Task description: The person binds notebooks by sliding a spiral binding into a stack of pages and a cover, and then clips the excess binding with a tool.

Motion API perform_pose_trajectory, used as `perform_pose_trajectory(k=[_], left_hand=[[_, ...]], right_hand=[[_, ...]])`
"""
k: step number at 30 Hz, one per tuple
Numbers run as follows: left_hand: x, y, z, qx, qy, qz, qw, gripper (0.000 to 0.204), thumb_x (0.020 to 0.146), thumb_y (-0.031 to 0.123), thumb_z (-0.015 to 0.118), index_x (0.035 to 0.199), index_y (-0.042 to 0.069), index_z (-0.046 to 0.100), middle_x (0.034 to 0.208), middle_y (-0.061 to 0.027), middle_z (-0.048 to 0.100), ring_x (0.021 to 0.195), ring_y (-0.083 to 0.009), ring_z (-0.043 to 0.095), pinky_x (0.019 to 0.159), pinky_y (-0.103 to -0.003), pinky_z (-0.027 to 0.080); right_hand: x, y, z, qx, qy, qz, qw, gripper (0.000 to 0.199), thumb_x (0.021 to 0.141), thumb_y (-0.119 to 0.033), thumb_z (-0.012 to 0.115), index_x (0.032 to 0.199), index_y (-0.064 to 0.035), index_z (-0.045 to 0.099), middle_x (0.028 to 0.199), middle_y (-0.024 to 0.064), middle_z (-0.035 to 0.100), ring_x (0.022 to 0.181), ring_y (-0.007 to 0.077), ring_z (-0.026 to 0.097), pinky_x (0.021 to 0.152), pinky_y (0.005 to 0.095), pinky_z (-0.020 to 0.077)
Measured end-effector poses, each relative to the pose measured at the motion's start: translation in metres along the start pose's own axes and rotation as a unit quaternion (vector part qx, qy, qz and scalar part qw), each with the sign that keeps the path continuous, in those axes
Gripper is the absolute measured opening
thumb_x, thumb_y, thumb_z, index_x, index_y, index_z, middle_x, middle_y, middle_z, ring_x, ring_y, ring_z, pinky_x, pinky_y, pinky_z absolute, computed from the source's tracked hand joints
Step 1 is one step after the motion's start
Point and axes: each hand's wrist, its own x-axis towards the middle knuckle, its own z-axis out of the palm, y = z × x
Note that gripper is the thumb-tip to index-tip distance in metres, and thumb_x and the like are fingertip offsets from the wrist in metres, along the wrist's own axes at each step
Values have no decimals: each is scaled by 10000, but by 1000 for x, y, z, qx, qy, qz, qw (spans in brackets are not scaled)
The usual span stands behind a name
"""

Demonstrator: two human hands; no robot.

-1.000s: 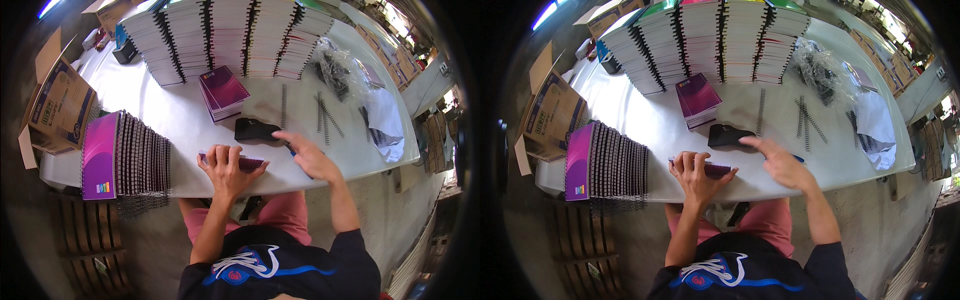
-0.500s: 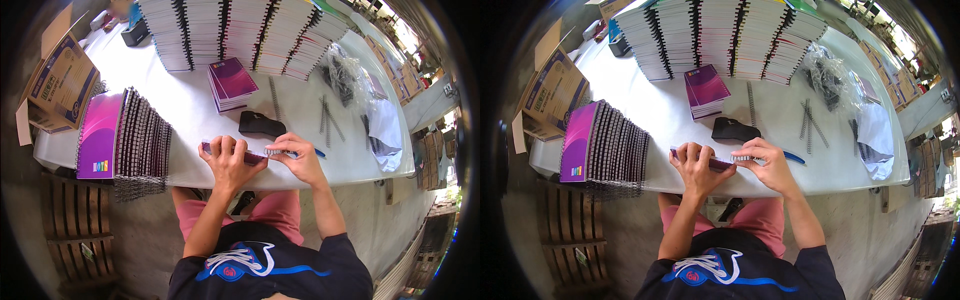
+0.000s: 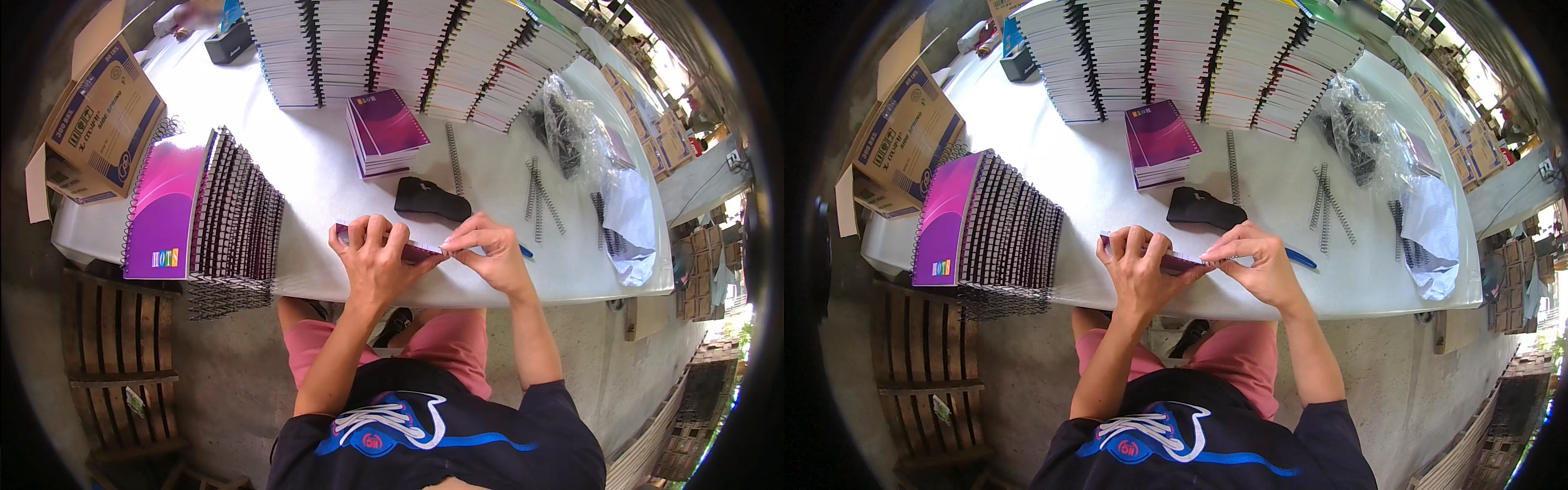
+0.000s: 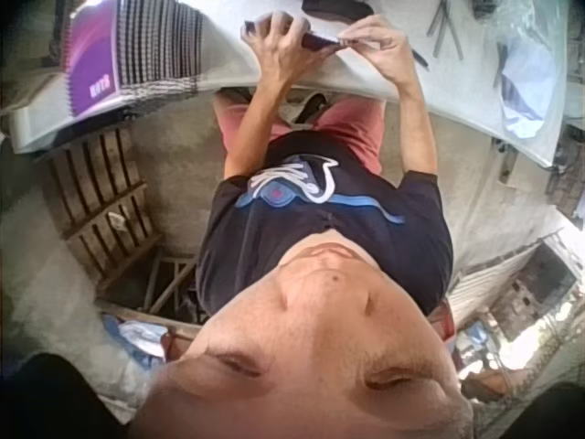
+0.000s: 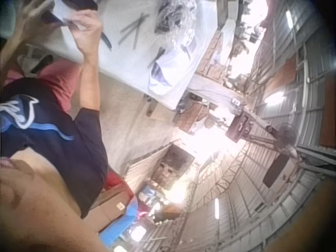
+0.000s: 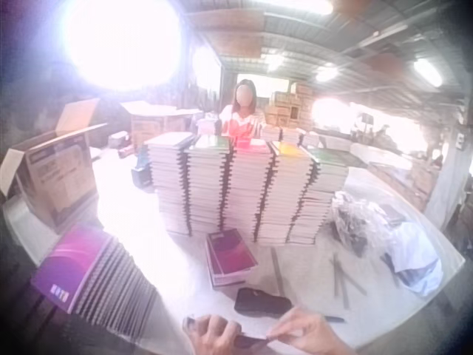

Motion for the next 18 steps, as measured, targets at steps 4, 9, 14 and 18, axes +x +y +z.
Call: perform_pose_trajectory(k=[4, 9, 14, 18], left_hand=[[0, -3, -8, -5, -38, 0, 999, 484, 532, 509, 799, 753, 146, 567, 823, -13, 479, 879, -220, 464, 833, -455, 291], [-4, -7, -9, -39, -64, -9, 997, 400, 595, 413, 798, 811, 141, 599, 858, -23, 496, 923, -240, 468, 834, -437, 316], [-1, -6, -13, -51, -67, -7, 996, 423, 584, 412, 807, 804, 121, 593, 871, -47, 496, 947, -265, 467, 925, -494, 324], [0, -13, -16, -80, -74, 8, 994, 438, 571, 408, 816, 799, 110, 589, 889, -46, 496, 944, -275, 465, 984, -524, 312]], right_hand=[[4, -23, -15, -42, -111, 116, 986, 360, 737, 4, 706, 1082, -95, 679, 837, 60, 665, 788, 173, 598, 704, 280, 463], [2, -45, -6, -82, -65, 130, 986, 393, 811, -64, 671, 1196, -95, 599, 771, 73, 637, 733, 168, 610, 656, 269, 472], [-4, -27, -10, -99, -77, 81, 989, 260, 865, -128, 628, 1120, -79, 626, 845, 108, 640, 763, 178, 624, 652, 304, 484], [22, -11, -13, -100, -102, 131, 981, 229, 901, -175, 576, 1093, -66, 635, 932, 127, 647, 846, 201, 631, 701, 347, 497]])
